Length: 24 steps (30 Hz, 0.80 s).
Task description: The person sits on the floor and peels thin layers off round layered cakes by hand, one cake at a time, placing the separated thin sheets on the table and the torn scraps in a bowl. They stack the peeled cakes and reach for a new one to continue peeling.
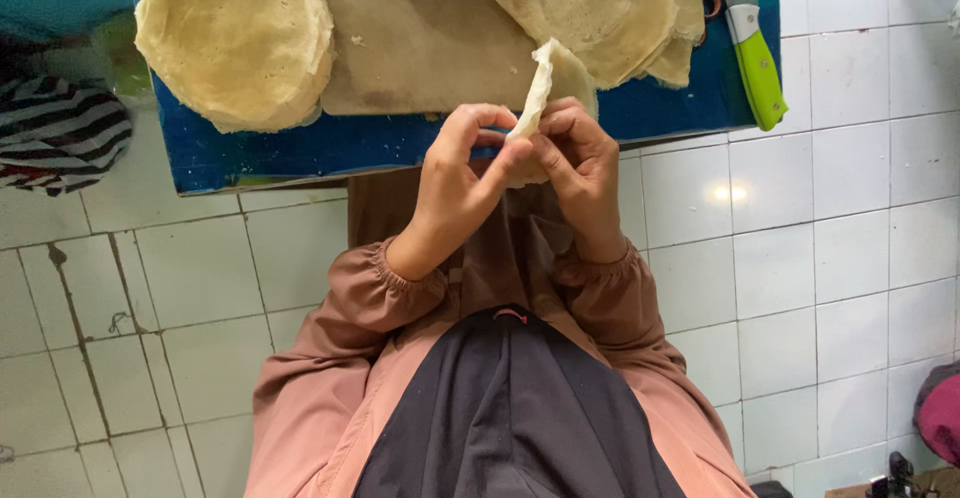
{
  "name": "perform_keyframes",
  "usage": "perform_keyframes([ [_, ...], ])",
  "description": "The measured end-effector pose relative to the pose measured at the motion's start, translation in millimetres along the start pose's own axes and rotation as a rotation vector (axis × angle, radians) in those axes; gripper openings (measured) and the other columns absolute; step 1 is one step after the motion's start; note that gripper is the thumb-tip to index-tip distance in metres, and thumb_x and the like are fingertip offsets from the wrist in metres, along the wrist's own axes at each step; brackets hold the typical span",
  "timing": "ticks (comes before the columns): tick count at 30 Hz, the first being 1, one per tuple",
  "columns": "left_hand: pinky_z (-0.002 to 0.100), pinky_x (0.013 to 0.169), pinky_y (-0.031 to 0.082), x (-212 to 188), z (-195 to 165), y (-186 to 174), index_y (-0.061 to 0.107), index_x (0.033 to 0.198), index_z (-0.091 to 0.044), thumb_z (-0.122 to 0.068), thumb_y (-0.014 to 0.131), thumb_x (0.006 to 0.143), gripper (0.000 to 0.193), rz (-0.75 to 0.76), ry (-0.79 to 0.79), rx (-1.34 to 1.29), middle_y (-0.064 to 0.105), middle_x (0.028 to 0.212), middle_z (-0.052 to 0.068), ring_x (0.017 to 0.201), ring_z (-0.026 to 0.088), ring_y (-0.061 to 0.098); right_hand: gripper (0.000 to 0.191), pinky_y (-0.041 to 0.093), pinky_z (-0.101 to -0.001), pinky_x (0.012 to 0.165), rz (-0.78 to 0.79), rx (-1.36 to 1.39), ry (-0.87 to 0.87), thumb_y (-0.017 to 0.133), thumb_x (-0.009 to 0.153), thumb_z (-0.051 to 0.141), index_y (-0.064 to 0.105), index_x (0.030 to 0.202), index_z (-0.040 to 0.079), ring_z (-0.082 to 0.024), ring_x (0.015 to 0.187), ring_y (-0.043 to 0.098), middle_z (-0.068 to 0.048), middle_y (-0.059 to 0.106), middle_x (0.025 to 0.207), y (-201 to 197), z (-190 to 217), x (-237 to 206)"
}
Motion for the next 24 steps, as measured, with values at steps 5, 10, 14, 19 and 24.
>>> perform_keyframes([
  [5,0.028,0.081,0.059,4,-8,-4,0.064,0.111,0.0,-0.006,0.068,0.103,0.011,-0.019,0.062,0.057,0.066,0.107,0.011,0.093,0.02,0.073,0.014,0.047,-0.0228,0.09,-0.008,-0.02,0.0,0.065,0.106,0.011,0.06,0.104,-0.002,-0.009,0.1,0.055,-0.003,0.057,0.112,0,2,0],
  [10,0.028,0.079,0.059,3,-2,-2,0.065,0.11,0.001,-0.003,0.068,0.104,0.008,0.011,0.043,0.021,0.066,0.104,0.008,0.09,0.017,0.072,0.029,0.044,-0.0247,0.091,-0.05,-0.024,-0.022,0.058,0.112,0.027,0.061,0.103,-0.001,-0.011,0.098,0.054,-0.003,0.06,0.107,-4,2,0],
  [14,0.026,0.075,0.058,0,6,2,0.065,0.106,0.001,-0.004,0.068,0.103,0.007,0.017,-0.014,-0.029,0.066,0.102,0.008,0.088,0.015,0.072,0.026,0.044,-0.0238,0.089,-0.061,0.038,-0.021,0.061,0.11,0.026,0.061,0.104,0.0,-0.009,0.096,0.053,-0.001,0.058,0.105,-5,-1,2],
  [19,0.025,0.075,0.058,-5,12,5,0.064,0.108,0.002,-0.005,0.067,0.103,0.008,0.03,0.011,-0.056,0.065,0.104,0.008,0.089,0.014,0.07,0.014,0.046,-0.0226,0.084,-0.093,0.052,0.043,0.067,0.105,0.013,0.059,0.102,0.001,-0.008,0.092,0.054,0.0,0.056,0.102,-8,-9,2],
  [24,0.024,0.074,0.055,-8,36,4,0.063,0.112,0.0,-0.012,0.063,0.109,0.013,0.026,-0.203,-0.174,0.068,0.097,0.007,0.084,0.009,0.066,0.009,0.049,-0.0229,0.089,-0.079,0.07,0.05,0.064,0.104,0.007,0.06,0.101,0.0,-0.008,0.096,0.058,-0.001,0.059,0.104,-7,-7,3],
])
Point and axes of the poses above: each hand's wrist, its own x-axis towards the middle knuckle, its own y-axis out of the palm, z = x × y, the point moved 8 cm from there along x, towards the middle knuckle
